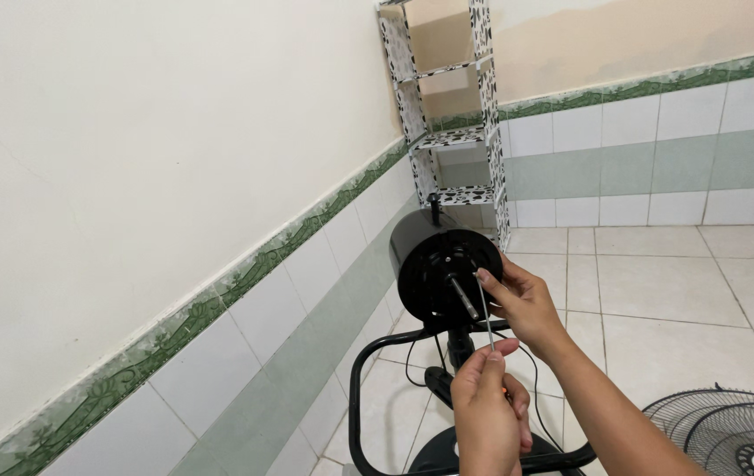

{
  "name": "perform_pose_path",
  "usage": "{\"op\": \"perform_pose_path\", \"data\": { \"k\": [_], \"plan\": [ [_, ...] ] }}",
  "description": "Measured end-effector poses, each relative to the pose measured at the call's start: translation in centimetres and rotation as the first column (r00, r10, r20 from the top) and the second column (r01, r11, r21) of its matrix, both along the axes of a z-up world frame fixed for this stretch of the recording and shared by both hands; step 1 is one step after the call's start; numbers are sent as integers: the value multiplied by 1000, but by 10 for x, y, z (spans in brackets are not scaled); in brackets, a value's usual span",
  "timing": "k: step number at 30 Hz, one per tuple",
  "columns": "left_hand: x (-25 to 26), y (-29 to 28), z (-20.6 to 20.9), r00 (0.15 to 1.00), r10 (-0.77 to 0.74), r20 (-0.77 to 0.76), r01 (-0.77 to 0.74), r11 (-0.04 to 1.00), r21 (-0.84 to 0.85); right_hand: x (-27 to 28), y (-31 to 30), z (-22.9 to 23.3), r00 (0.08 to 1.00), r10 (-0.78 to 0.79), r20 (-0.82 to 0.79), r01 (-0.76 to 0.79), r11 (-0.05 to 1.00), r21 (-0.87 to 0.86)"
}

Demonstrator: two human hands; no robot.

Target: The person uses a screwdriver to remove and reattach the motor housing of a standing fan. They repeatedly loosen and tighten screws on the motor casing while handling the fan's base and motor unit.

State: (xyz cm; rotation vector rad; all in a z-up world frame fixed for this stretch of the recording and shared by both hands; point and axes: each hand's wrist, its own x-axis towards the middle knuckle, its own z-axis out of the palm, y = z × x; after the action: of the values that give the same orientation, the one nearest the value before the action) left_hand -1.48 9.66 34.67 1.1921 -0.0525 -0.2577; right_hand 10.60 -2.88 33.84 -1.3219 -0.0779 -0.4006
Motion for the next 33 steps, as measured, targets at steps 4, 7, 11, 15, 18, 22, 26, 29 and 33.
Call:
{"op": "perform_pose_path", "data": {
  "k": [4,7,11,15,18,22,26,29,33],
  "plan": [
    [2,0,-3,1000,-7,11,8,994,-109,-2,0,3,1000,21,10,-21,1000,9],
    [3,0,-5,1000,-12,-4,11,986,-168,-2,1,4,1000,12,-8,-11,1000,20],
    [4,1,-6,998,-40,-45,26,961,-275,-2,0,4,1000,6,-10,-5,1000,24],
    [3,7,-3,993,-92,-77,53,913,-405,-3,2,5,999,17,39,-17,1000,-1],
    [2,10,-1,983,-119,-140,47,899,-434,-7,3,7,1000,-24,10,25,997,-78],
    [0,13,1,982,-111,-154,32,896,-443,-12,7,12,999,-14,34,18,994,-110],
    [1,15,0,983,-124,-136,49,888,-458,-15,9,16,999,-36,19,38,991,-128],
    [3,13,-1,983,-123,-134,49,889,-456,-15,8,17,999,-38,22,41,991,-126],
    [5,9,-6,988,-90,-128,29,909,-416,-13,9,14,998,-61,32,65,989,-130]
  ]
}}
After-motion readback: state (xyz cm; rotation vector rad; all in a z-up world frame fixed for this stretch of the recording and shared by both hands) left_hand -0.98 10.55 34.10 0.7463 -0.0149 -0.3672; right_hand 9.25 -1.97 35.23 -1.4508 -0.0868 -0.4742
